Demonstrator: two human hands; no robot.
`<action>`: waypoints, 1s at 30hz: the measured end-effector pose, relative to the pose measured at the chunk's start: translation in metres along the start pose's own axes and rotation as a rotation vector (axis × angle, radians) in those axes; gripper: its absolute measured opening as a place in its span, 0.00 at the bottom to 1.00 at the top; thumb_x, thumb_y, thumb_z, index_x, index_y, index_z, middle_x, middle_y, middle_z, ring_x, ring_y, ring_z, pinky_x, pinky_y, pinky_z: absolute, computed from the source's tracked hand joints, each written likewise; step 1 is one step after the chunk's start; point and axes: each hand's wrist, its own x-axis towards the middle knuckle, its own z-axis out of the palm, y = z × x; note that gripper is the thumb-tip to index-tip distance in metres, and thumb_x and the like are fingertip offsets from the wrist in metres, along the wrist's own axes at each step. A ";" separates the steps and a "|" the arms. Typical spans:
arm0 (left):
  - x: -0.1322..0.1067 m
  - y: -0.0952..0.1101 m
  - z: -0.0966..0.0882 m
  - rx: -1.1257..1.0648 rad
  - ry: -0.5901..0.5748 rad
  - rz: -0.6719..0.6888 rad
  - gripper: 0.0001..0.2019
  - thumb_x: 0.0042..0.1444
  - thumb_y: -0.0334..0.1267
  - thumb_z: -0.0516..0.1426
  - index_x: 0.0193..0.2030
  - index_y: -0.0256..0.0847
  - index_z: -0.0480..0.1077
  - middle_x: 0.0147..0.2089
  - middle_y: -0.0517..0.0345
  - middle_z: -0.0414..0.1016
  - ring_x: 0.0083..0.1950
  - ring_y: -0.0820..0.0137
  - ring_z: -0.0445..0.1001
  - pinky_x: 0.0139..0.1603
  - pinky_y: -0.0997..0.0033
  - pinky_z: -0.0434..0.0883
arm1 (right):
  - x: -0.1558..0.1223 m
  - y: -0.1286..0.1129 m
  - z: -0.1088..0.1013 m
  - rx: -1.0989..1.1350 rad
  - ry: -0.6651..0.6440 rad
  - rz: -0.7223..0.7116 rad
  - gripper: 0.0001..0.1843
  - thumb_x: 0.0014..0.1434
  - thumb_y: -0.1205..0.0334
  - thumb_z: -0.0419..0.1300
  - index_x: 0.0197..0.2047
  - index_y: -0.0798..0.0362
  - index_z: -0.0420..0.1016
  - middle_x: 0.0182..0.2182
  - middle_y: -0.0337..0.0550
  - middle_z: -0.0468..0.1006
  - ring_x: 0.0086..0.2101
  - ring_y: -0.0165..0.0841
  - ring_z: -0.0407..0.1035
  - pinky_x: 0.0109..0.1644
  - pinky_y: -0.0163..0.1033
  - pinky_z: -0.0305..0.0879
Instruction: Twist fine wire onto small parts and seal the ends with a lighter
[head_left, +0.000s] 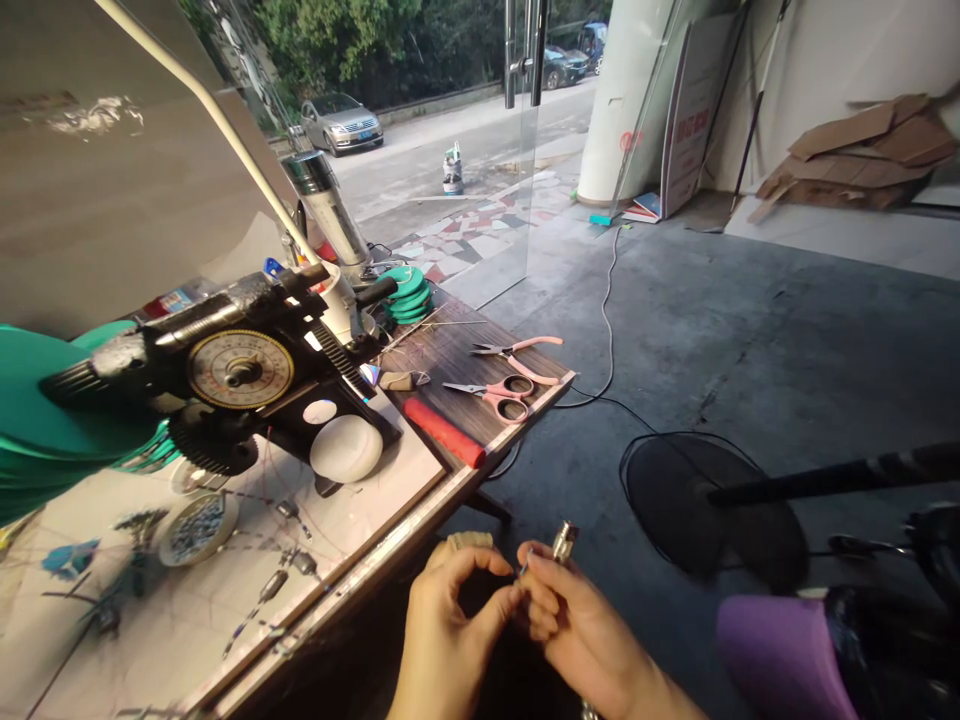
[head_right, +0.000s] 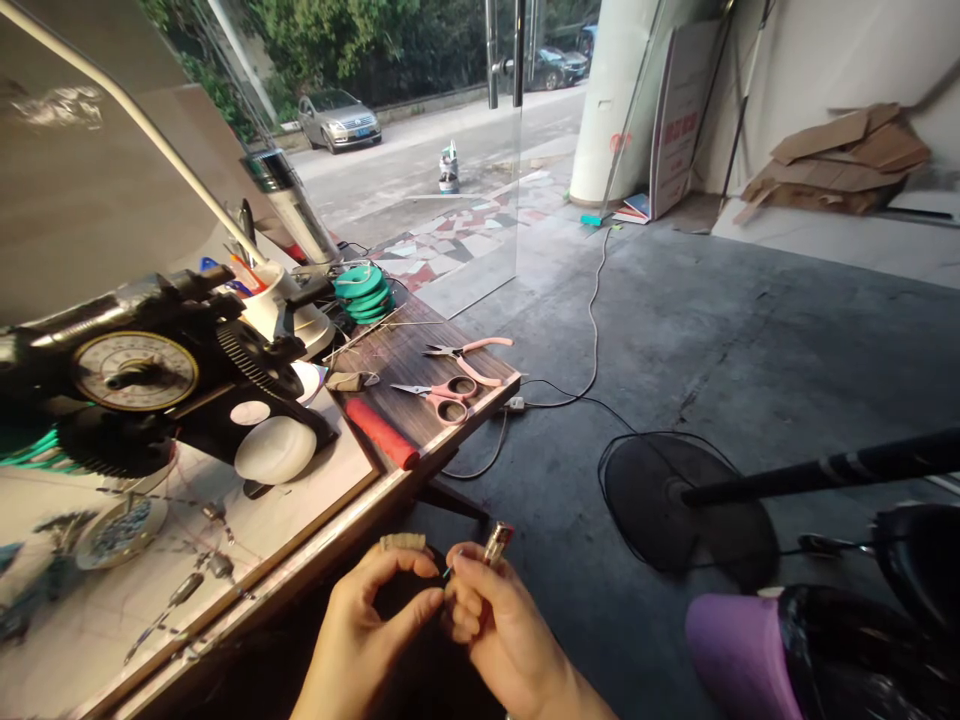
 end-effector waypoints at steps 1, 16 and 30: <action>-0.001 -0.001 0.000 0.025 0.027 0.065 0.03 0.46 0.33 0.61 0.29 0.39 0.72 0.33 0.54 0.75 0.37 0.65 0.73 0.39 0.68 0.69 | 0.000 0.001 0.001 0.035 0.001 0.058 0.17 0.36 0.55 0.72 0.23 0.55 0.71 0.11 0.25 0.54 0.15 0.19 0.44 0.20 0.27 0.45; 0.000 -0.001 0.002 -0.150 0.014 0.033 0.06 0.50 0.34 0.58 0.25 0.39 0.70 0.28 0.58 0.74 0.32 0.70 0.72 0.35 0.75 0.69 | -0.003 0.008 0.004 0.029 -0.021 0.162 0.17 0.35 0.54 0.69 0.20 0.55 0.68 0.11 0.28 0.59 0.13 0.20 0.48 0.18 0.27 0.43; -0.007 -0.013 0.001 0.156 -0.102 0.199 0.21 0.51 0.26 0.54 0.51 0.45 0.62 0.34 0.62 0.76 0.34 0.72 0.75 0.37 0.76 0.70 | -0.009 -0.011 0.007 -0.901 -0.016 -0.442 0.09 0.51 0.62 0.58 0.24 0.55 0.64 0.17 0.30 0.52 0.19 0.24 0.46 0.22 0.33 0.43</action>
